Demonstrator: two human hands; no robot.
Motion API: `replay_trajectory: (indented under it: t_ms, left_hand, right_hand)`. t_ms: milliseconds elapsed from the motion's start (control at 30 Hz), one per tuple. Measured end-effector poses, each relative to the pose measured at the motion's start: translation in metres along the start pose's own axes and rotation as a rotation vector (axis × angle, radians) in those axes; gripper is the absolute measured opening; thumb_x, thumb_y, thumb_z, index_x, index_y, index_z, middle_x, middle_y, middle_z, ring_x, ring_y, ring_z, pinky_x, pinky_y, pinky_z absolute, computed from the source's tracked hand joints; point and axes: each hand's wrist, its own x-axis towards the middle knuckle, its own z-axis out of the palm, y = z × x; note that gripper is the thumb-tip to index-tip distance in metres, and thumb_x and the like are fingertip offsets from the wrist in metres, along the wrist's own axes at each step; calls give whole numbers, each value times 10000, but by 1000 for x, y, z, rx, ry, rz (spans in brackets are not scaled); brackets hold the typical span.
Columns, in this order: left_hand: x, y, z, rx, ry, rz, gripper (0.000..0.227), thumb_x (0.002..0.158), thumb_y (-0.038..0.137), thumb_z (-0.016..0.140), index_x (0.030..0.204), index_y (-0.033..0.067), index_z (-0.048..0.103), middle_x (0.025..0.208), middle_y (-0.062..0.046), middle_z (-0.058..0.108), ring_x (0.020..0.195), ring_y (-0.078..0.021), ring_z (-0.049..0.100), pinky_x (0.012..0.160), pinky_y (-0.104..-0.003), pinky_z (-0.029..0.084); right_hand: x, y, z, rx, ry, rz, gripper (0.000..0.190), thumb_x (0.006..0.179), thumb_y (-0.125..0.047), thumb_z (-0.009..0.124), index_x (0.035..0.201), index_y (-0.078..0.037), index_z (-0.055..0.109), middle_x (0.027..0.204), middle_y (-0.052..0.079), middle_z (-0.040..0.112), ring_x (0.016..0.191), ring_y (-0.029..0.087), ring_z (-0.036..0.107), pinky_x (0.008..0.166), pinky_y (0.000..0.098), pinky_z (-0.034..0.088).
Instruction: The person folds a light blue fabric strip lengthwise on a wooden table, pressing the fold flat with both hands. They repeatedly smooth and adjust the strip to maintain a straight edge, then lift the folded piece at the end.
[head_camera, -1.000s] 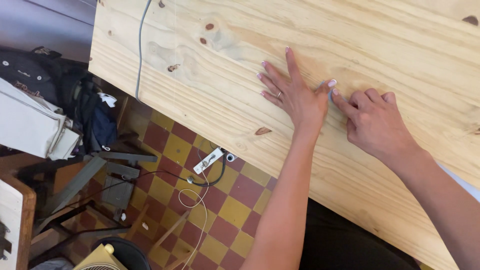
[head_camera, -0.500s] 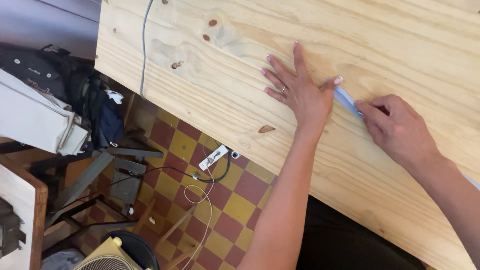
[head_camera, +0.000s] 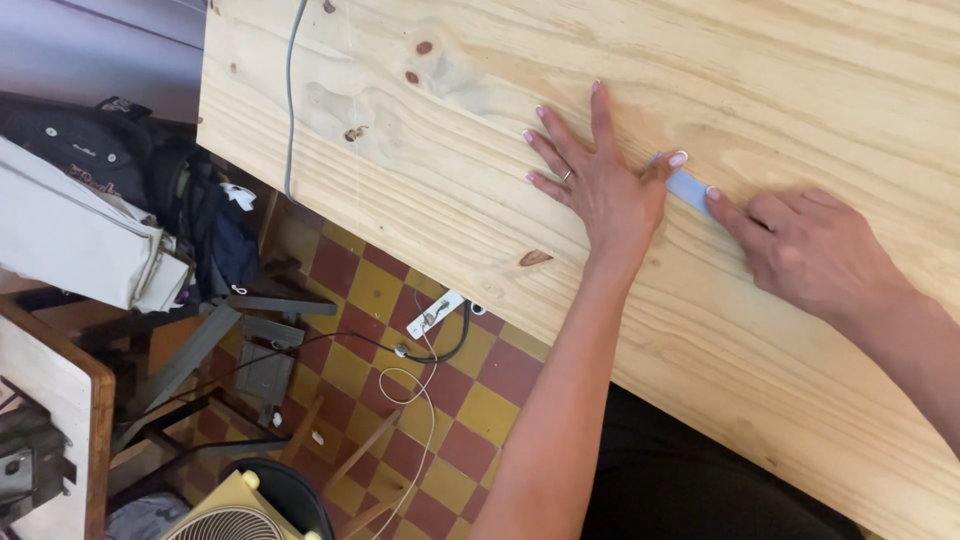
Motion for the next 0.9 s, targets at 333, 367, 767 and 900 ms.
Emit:
replay_trajectory:
  t_ms: [333, 367, 767, 900]
  left_hand:
    - [1, -6, 8, 93, 48, 23, 1226, 666, 419, 1001, 1619, 339, 234, 1757, -234, -82, 1618, -504, -119, 1188, -754, -15]
    - [-1, -5, 8, 88, 47, 24, 1226, 666, 419, 1001, 1619, 339, 234, 1757, -234, -82, 1618, -504, -119, 1188, -754, -15]
    - [-17, -9, 5, 204, 175, 246, 659, 784, 395, 886, 1360, 270, 593, 1714, -152, 138, 1643, -481, 65, 1161, -844, 236]
    - [-45, -16, -7, 110, 248, 916, 228, 1075, 230, 588, 1225, 102, 704, 1424, -84, 622, 1434, -306, 525, 1249, -548, 384]
  right_hand:
    - [72, 1, -53, 2, -864, 102, 963, 821, -233, 520, 1683, -442, 144, 1198, -99, 738, 805, 243, 792, 816, 314, 591]
    - [56, 2, -44, -3, -866, 104, 963, 821, -233, 520, 1683, -442, 144, 1198, -99, 738, 805, 243, 792, 816, 314, 591]
    - [43, 0, -49, -62, -711, 128, 882, 856, -223, 482, 1674, -458, 252, 903, -122, 781, 755, 181, 770, 769, 288, 583]
    - [37, 6, -42, -63, -764, 160, 769, 803, -224, 550, 1520, -422, 356, 971, -104, 766, 818, 229, 770, 780, 324, 615]
